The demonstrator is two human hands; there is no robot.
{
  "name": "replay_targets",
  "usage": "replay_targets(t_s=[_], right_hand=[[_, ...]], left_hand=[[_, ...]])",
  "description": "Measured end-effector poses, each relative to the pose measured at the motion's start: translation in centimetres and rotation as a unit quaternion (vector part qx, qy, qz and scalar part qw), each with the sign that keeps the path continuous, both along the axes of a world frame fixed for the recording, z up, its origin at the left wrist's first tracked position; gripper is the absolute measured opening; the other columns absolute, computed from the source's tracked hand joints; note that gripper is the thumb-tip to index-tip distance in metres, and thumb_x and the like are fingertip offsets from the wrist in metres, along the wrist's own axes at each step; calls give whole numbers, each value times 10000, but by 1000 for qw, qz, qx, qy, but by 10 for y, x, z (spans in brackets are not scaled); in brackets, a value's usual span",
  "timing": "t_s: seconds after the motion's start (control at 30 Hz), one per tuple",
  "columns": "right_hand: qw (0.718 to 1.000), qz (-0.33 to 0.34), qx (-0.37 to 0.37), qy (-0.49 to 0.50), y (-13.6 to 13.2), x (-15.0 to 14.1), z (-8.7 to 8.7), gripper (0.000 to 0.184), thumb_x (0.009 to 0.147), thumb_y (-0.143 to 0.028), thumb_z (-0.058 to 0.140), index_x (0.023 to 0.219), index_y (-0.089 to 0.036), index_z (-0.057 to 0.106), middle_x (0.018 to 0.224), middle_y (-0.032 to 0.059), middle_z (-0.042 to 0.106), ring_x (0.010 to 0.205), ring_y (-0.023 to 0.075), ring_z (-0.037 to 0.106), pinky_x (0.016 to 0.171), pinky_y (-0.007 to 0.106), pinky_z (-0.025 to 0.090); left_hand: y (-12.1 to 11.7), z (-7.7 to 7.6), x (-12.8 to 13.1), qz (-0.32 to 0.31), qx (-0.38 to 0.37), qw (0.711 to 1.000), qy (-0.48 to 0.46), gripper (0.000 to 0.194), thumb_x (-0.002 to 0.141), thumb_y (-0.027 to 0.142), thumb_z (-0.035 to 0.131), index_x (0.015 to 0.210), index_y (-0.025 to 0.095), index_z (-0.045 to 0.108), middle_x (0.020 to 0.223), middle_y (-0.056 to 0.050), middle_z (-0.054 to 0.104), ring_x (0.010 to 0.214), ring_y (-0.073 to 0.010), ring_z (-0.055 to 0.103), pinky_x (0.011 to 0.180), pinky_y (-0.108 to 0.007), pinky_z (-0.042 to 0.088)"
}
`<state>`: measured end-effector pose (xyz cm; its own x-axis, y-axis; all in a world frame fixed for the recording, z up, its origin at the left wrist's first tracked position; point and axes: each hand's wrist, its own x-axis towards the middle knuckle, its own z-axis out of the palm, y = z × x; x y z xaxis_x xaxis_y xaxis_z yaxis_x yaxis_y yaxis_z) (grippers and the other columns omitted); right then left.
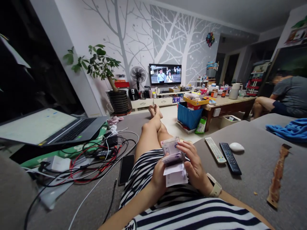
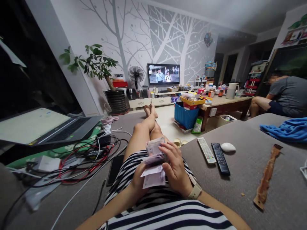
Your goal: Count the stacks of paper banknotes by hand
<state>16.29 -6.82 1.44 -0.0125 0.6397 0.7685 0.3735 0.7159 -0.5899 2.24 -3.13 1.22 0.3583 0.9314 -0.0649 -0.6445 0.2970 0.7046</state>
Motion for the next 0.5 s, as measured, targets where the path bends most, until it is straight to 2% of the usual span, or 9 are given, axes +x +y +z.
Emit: replay_targets(t_s=[0.1,0.2,0.27,0.4,0.5], right_hand=[[999,36,7,-23,-5,1,1,604,954,-671,341,1330,-290,622,1314,78,644,1301,323,488,1121,502,306],[993,111,-3,-42,-8,0,1,619,973,-662,274,1185,-260,694,1040,90,737,990,282,650,969,445,427],[991,124,-14,-37,-7,-2,-1,566,994,-607,295,1025,-246,730,878,71,737,820,243,651,875,406,453],[997,40,-67,23,0,-7,-6,308,956,-435,526,803,-213,674,728,28,669,679,186,584,679,309,449],[991,-24,-103,82,7,-8,-11,268,884,-405,641,715,-207,577,645,-13,580,603,153,511,596,271,409]], left_hand=[[1,2,-2,13,-34,999,9,358,954,279,405,1182,167,657,1138,-24,754,1275,-279,580,1034,-427,471],[0,9,-2,10,-109,994,2,395,969,262,330,1135,142,668,1085,-41,767,1298,-264,564,1047,-427,463],[-1,13,0,-8,-130,991,-22,416,970,273,310,1113,130,673,1083,-61,766,1311,-267,554,1052,-431,461],[-2,10,3,3,-119,992,-36,328,933,275,420,1044,112,682,1063,-96,764,1303,-302,557,1043,-436,469],[1,3,1,32,-117,993,-9,229,904,243,486,900,128,684,952,-80,773,1270,-308,584,1015,-422,485]])
